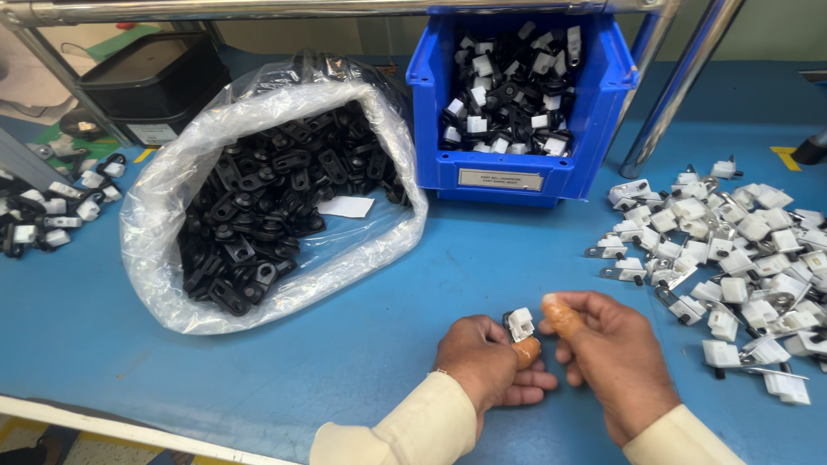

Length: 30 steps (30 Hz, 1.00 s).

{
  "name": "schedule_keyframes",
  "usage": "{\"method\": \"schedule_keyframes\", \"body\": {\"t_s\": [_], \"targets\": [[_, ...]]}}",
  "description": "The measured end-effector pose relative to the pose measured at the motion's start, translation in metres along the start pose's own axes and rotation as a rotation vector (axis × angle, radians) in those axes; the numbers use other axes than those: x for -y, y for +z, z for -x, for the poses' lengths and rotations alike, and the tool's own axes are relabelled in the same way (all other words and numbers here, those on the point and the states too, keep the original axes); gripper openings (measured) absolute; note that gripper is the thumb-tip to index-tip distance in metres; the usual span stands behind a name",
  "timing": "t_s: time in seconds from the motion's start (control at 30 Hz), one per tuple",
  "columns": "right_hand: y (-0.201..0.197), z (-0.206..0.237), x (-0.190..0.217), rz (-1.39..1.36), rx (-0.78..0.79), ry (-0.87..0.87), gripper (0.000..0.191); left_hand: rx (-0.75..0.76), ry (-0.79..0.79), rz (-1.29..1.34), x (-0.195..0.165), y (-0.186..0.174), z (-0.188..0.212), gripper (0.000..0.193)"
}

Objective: The person repeatedly picks a black plastic clip from a bag and a white plastic component from a pile, then presses them together to form an assembled unit. The assembled units are placed on the table to the right. The process is repeated continuously throughout the clip.

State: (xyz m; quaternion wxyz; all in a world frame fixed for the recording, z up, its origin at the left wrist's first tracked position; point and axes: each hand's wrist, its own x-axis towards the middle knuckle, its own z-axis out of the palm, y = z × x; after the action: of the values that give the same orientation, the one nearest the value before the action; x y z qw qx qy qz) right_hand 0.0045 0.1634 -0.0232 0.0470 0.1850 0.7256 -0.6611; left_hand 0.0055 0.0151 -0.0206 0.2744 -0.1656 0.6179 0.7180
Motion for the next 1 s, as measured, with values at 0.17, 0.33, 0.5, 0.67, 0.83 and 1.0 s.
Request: {"method": "schedule_keyframes", "body": {"t_s": [0.17,0.33,0.5,0.67,0.83,1.0], "targets": [[-0.005,-0.005,-0.003,0.053,0.100,0.252,0.044,-0.017,-0.017,0.015,-0.003,-0.005,0.008,0.042],[-0.018,-0.015,0.005,-0.225,0.276,0.524,0.035,0.208,0.094,0.089,0.002,-0.015,0.010,0.048],[-0.026,-0.024,-0.004,-0.258,0.303,0.608,0.030,0.297,0.164,0.043,0.005,-0.020,0.005,0.047],[-0.012,-0.018,-0.019,-0.101,0.169,0.380,0.030,0.185,0.127,0.010,0.010,-0.014,0.004,0.045],[0.011,-0.004,-0.017,-0.111,-0.002,0.230,0.034,0.082,0.128,0.032,0.016,-0.018,-0.002,0.044],[0.007,0.008,-0.010,-0.071,0.017,0.293,0.039,0.075,0.124,0.107,0.022,-0.020,-0.006,0.046]]}}
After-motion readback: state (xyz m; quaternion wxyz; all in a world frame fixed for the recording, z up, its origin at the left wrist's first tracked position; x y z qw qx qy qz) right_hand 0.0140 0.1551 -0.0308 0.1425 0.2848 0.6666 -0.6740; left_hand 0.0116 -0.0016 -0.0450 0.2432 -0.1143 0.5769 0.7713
